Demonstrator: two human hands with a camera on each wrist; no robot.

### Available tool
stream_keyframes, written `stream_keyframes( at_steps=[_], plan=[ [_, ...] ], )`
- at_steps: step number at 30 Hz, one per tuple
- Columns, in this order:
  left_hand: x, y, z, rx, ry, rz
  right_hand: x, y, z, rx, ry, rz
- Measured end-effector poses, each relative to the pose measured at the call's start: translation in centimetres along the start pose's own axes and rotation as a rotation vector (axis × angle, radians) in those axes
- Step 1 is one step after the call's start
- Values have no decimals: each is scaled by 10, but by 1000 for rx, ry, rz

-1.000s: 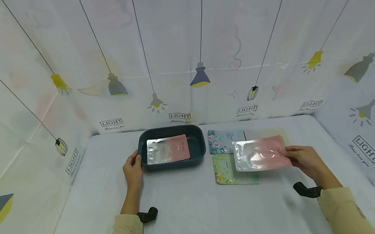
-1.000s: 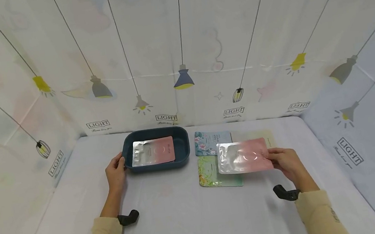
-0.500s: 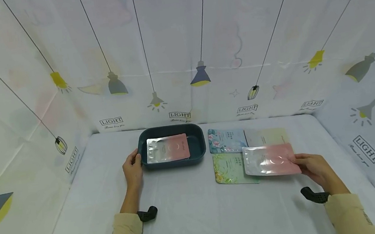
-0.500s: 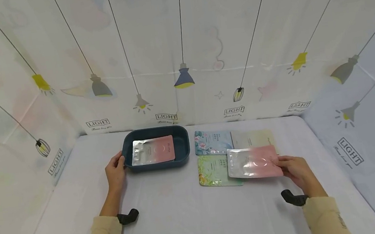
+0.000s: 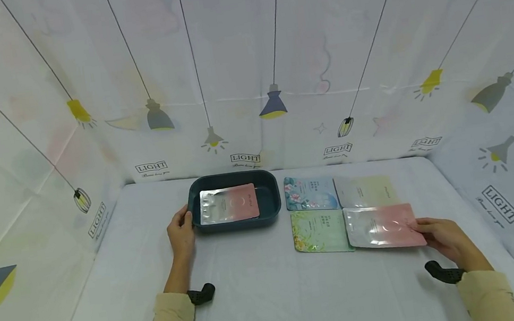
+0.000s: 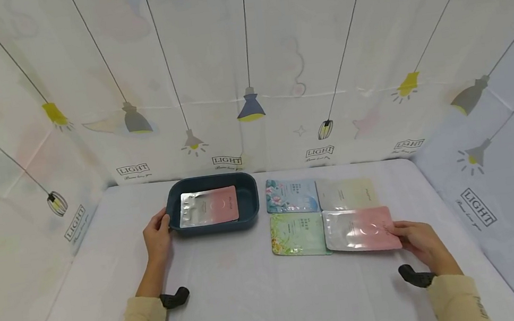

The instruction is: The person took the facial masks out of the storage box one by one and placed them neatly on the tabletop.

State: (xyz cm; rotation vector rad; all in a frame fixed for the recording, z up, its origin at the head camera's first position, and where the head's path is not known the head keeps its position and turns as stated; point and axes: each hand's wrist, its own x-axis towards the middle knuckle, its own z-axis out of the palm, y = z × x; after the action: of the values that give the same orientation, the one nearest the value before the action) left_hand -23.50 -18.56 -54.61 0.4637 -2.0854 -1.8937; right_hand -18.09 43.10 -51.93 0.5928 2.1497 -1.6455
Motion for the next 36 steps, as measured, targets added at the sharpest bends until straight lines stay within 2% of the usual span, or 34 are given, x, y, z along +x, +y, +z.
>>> stream_keyframes(
  at_steps=[10,18,23,29,36],
  plan=[
    [-1,-1,-2,-17,-13,12,3,5,-3,-41,55,24],
    [-1,2,-2,-28,-24,-9,6,9,0,-66,237,-10],
    [1,3,-3,-39,-44,-50,3,5,3,-132,290,-38],
    [2,1,-3,-32,-26,-18,4,-14,13,-162,386,-106],
    [-2,0,0,-21,1,10,8,-53,41,-144,316,-211]
  ],
)
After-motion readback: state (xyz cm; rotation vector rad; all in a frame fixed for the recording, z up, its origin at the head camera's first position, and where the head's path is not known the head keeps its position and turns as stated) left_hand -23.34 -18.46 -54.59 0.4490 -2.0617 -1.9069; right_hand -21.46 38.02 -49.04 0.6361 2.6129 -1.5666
